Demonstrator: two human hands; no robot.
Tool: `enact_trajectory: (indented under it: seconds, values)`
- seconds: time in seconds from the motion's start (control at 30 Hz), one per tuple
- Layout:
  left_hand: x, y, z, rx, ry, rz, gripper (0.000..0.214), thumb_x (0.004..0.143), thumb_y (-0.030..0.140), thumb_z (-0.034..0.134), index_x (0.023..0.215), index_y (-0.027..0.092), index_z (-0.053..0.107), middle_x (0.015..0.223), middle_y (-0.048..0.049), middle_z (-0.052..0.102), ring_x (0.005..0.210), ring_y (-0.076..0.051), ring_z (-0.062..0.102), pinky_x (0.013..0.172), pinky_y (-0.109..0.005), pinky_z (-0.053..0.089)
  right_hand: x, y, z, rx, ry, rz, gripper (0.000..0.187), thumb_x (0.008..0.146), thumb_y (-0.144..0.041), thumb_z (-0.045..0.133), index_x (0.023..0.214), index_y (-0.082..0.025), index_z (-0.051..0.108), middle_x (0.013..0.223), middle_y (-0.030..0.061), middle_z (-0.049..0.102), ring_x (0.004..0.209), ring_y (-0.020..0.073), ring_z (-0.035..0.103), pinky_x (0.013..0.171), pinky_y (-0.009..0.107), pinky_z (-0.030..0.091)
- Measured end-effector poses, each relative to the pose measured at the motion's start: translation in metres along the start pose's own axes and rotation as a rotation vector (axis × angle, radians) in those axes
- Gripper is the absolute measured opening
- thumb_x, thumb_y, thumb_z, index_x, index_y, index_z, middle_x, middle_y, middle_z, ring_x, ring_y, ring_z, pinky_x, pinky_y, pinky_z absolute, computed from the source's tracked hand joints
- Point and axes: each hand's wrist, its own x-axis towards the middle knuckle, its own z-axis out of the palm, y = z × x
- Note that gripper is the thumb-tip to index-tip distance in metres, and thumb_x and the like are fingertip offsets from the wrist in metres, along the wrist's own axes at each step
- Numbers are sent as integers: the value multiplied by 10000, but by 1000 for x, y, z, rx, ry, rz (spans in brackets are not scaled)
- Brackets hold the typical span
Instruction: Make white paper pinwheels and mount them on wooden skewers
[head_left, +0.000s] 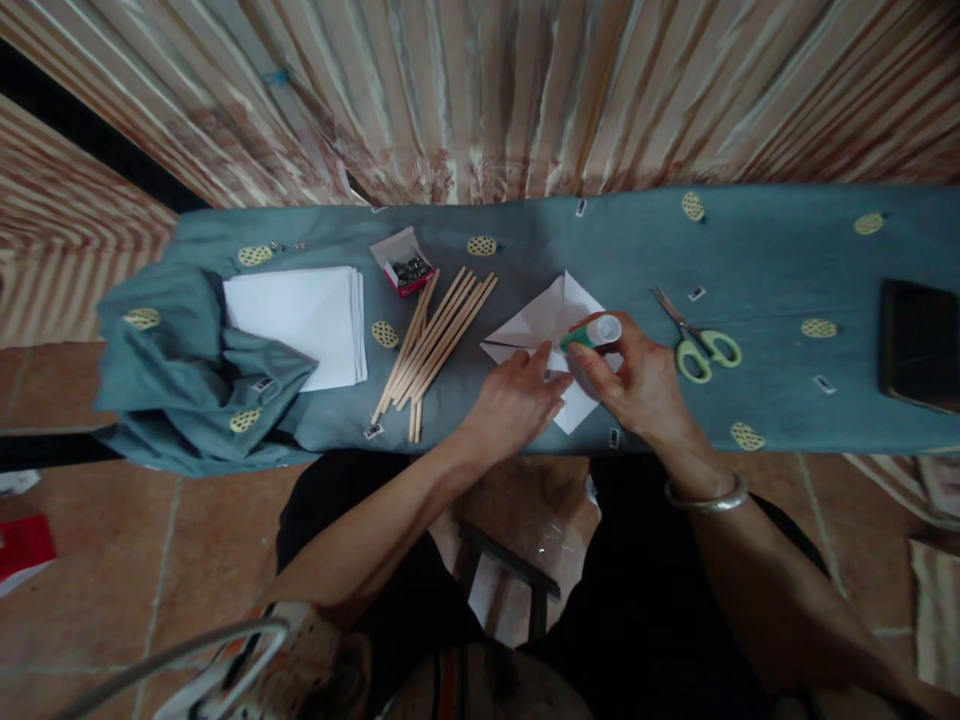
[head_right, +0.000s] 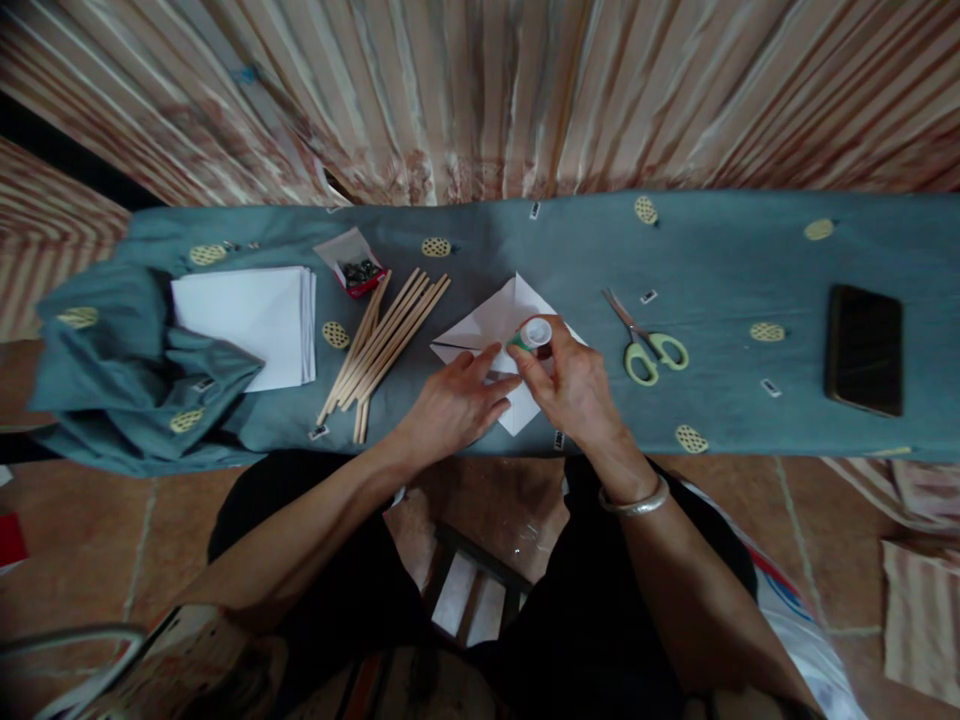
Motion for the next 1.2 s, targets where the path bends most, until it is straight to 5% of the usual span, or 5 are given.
enact_trajectory:
  seconds: [0.27, 0.43, 0.63, 0.9, 1.2]
  values:
    - [0, -1, -1, -8, -4, 8, 305, 960, 297, 519, 1238, 216, 614, 1433, -154, 484, 1094, -257, 578, 920, -397, 501, 0, 5, 1, 148, -25, 71, 287, 851, -467, 621, 984, -213, 637, 810, 42, 713, 713, 210, 675, 657, 350, 530]
    - [0, -2, -3, -24, -4, 15, 261, 952, 285, 530, 1179, 197, 625, 1397, -164, 511, 1064, -261, 587, 895, -400, 514, 6, 29, -6, 728, 102, 327, 259, 829, -501, 640, 882, -247, 646, 788, 21, 700, 689, 189, 670, 717, 383, 569]
    - [-1, -7, 2, -147, 25, 15, 309, 924, 223, 561, 1227, 175, 598, 1451, -189, 475, 1144, -297, 586, 929, -447, 525, 10, 44, -24, 1216, -1, 458, 168, 760, -406, 749, 869, -290, 694, 832, -22, 739, 850, 160, 710, 883, 322, 571]
    - [-1, -18, 13, -880, 248, -197, 626, 768, 91, 547, 1377, 195, 446, 1316, -125, 601, 1077, -219, 625, 939, -390, 513, -1, 34, -15, 1343, -34, 588, 178, 713, -300, 789, 862, -275, 696, 887, -13, 777, 931, 179, 731, 943, 340, 579]
    - [-2, -21, 8, -1446, 370, -384, 278, 757, 119, 591, 1030, 163, 614, 1054, -56, 678, 948, -174, 651, 853, -292, 487, -12, 20, 0, 1337, -156, 586, 287, 641, -272, 846, 904, -239, 736, 907, 30, 784, 857, 188, 747, 898, 318, 594]
